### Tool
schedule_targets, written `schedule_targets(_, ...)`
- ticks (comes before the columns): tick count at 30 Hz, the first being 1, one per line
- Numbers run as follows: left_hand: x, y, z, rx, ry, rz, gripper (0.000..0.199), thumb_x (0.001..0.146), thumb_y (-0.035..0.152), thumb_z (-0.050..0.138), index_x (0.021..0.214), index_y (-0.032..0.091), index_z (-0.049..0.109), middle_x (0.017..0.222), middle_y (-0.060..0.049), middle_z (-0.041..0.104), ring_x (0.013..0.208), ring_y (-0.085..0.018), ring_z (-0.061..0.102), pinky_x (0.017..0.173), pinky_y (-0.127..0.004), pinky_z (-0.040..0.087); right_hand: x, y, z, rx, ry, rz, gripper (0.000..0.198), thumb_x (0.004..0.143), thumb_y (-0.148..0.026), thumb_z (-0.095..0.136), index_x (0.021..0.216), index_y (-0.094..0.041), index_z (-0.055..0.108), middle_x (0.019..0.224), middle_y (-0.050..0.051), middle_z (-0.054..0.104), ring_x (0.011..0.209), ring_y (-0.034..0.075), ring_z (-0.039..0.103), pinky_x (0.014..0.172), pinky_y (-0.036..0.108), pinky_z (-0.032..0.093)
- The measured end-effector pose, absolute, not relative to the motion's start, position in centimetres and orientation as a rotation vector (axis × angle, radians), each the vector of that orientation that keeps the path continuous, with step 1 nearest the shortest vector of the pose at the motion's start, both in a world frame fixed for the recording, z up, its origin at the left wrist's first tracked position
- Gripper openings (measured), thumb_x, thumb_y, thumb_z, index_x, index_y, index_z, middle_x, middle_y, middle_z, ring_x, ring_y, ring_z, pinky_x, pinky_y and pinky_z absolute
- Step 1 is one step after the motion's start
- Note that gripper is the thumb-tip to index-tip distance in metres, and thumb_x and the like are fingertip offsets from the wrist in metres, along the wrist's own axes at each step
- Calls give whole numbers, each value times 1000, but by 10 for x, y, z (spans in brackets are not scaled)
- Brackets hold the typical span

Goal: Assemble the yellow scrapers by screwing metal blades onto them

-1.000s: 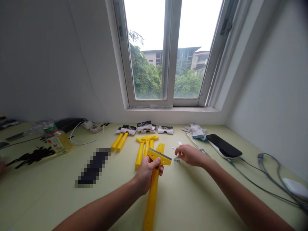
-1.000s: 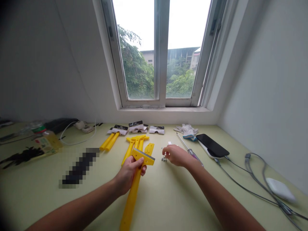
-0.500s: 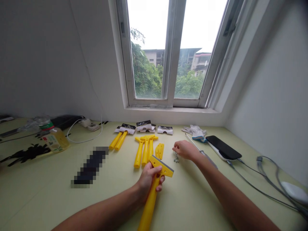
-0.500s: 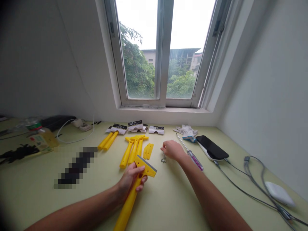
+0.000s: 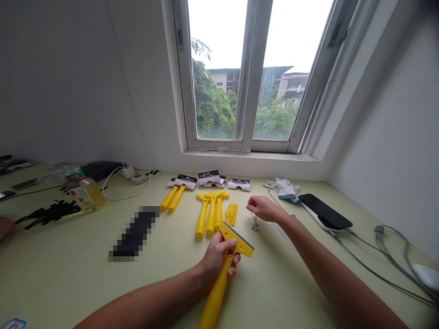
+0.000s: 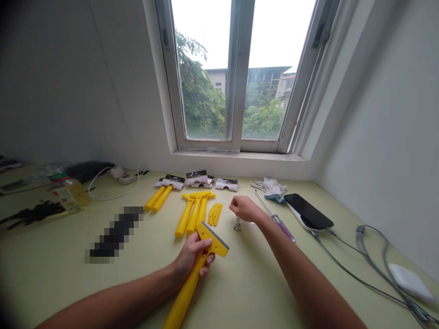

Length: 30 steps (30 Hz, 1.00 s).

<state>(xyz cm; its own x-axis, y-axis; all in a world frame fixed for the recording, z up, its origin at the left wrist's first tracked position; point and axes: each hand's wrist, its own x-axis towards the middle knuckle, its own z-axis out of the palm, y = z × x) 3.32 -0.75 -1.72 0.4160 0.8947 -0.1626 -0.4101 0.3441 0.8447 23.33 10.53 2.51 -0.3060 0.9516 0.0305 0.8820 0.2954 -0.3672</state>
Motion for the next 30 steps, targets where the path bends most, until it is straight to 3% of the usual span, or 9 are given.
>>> schedule_targets(8, 36, -9, -17, 755, 720, 1008, 31, 73, 28, 59, 95, 18, 40, 79, -2, 54, 50, -8, 48, 34, -15, 31, 235, 48, 45, -1183, -2314, 806, 18, 83, -33, 55, 90, -18, 63, 73, 2, 68, 63, 13, 60, 58, 23, 45)
schedule_targets(12, 36, -8, -21, 739, 734, 1056, 30, 74, 29, 59, 96, 18, 41, 78, -1, 53, 51, -8, 48, 35, -17, 32, 228, 33, 57, -1147, -2391, 796, 19, 84, -31, 54, 89, -21, 70, 80, 2, 72, 69, 14, 63, 66, 24, 47)
schedule_targets(18, 36, -11, -20, 736, 713, 1117, 26, 76, 28, 59, 93, 17, 42, 71, 1, 53, 49, -8, 47, 38, -19, 34, 217, 15, 66, -1140, -2478, 650, 20, 87, -27, 51, 98, -24, 69, 79, 1, 72, 65, 13, 62, 65, 24, 45)
schedule_targets(21, 36, -11, -15, 745, 700, 1125, 24, 77, 28, 58, 91, 17, 42, 65, 2, 51, 48, -9, 47, 41, -21, 35, 213, 9, 66, -1143, -2494, 560, 17, 88, -26, 52, 90, -24, 68, 77, 1, 70, 65, 12, 59, 65, 24, 43)
schedule_targets(27, 44, -7, -1, 756, 663, 1165, 19, 80, 26, 57, 89, 17, 42, 69, 2, 52, 49, -8, 47, 42, -21, 33, 210, 5, 66, -1043, -2451, 516, 15, 90, -28, 51, 85, -21, 63, 94, 5, 61, 86, 16, 55, 76, 28, 44)
schedule_targets(30, 47, -7, 3, 780, 619, 1183, 18, 82, 26, 56, 90, 17, 43, 73, 1, 53, 50, -8, 48, 42, -20, 34, 211, 4, 69, -1040, -2413, 551, 17, 90, -32, 51, 85, -21, 63, 96, 5, 57, 87, 16, 54, 76, 27, 44)
